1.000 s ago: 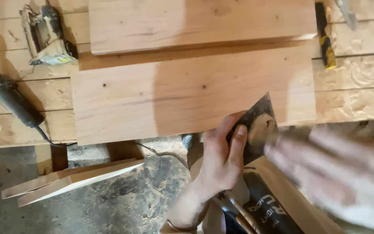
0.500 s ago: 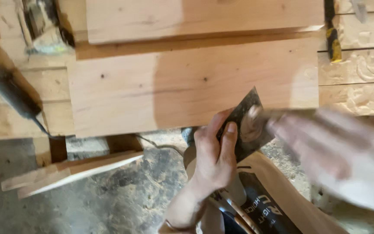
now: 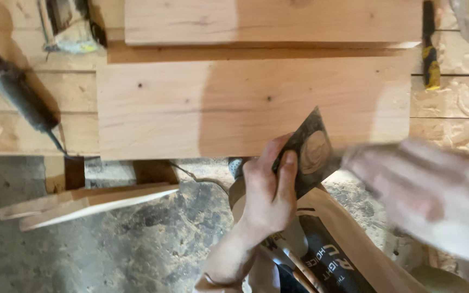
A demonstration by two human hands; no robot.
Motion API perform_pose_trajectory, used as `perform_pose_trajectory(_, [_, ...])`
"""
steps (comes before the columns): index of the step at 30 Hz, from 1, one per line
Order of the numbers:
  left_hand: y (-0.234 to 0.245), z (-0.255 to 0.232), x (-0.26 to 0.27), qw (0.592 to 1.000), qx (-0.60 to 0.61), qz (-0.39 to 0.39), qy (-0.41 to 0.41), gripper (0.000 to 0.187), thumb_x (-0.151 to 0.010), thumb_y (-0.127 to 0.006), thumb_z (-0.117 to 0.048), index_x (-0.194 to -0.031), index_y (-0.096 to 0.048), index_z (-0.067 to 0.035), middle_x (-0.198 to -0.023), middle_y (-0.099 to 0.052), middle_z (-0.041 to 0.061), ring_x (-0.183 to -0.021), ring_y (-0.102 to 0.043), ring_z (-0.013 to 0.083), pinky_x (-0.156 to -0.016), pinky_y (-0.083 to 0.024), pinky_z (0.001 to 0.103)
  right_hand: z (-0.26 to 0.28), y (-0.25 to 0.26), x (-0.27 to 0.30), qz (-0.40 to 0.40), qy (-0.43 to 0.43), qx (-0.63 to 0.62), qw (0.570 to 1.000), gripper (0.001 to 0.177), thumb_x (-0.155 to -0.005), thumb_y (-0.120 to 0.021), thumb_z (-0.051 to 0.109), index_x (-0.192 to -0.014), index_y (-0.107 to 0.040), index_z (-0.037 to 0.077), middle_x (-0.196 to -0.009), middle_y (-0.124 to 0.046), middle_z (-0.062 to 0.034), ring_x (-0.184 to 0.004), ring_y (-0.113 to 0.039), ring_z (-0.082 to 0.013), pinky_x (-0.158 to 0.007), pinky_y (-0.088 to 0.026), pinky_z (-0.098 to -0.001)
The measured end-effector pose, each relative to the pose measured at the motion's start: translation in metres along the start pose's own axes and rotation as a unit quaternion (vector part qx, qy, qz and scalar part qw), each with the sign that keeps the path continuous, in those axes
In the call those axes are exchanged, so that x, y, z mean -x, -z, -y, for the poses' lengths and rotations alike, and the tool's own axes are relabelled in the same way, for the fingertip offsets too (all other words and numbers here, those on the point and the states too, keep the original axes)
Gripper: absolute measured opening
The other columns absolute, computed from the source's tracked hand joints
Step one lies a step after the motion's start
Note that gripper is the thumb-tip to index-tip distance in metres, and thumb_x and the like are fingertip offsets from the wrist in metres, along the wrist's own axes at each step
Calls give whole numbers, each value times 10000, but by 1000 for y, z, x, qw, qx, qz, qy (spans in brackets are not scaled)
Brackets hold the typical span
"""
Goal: The person applies wood filler to knots and imperfections on wooden boards using a putty knife and a cloth.
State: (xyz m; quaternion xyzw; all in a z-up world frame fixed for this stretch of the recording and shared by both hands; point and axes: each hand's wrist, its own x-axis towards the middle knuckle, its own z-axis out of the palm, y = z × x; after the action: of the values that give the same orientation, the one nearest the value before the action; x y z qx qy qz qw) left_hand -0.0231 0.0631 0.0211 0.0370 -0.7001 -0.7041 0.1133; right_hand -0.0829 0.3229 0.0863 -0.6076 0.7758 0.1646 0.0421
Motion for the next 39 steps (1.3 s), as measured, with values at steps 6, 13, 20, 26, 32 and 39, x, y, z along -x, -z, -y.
perform_pose_trajectory(6, [7,0,5,998,26,-2,-57,278,-1088,-464,-42,-1314,-597,50,-863,-697,154,-743,-707,226,-715,-548,329,16,-5,-9,-99,-40,-76,991,543,-774,-666,162,-1287,-631,-12,-1374,-663,-152,-1153,-647,-224,-856,-583,-390])
perform_pose_trajectory(13, [6,1,7,999,15,2,-36,264,-1056,-482,-41,-1273,-600,51,-839,-691,171,-733,-712,237,-707,-551,327,23,28,-23,-63,-49,-103,992,789,-652,-735,200,-1433,-641,135,-1241,-705,-52,-852,-701,-232,-641,-598,-411])
perform_pose_trajectory(20, [7,1,8,1000,-1,-8,4,256,-1048,-486,-48,-1230,-642,43,-781,-669,182,-668,-684,262,-671,-529,344,4,18,-28,-21,-78,-136,987,659,-724,-749,178,-1351,-610,33,-1335,-691,-142,-883,-706,-220,-645,-606,-308])
perform_pose_trajectory(26, [8,3,7,1000,-12,-2,4,236,-1060,-488,-62,-1213,-639,36,-774,-661,178,-668,-687,276,-661,-507,362,-4,2,-20,-25,-39,-73,996,416,-810,-704,112,-1211,-637,21,-1444,-632,-171,-967,-709,-271,-609,-581,-337])
perform_pose_trajectory(32, [6,8,9,1000,-11,-5,-23,241,-1052,-480,-52,-1220,-624,43,-778,-667,160,-679,-691,264,-654,-527,365,15,-3,-17,-15,-16,-59,998,735,-634,-731,362,-1331,-661,137,-1345,-674,-122,-955,-721,-322,-574,-616,-342])
perform_pose_trajectory(39, [10,5,9,998,22,-10,-66,249,-1090,-466,-49,-1275,-609,37,-957,-705,182,-847,-730,271,-784,-570,365,25,4,-24,-59,-66,-137,987,646,-736,-687,94,-1373,-627,6,-1303,-701,-153,-1018,-697,-260,-693,-602,-318])
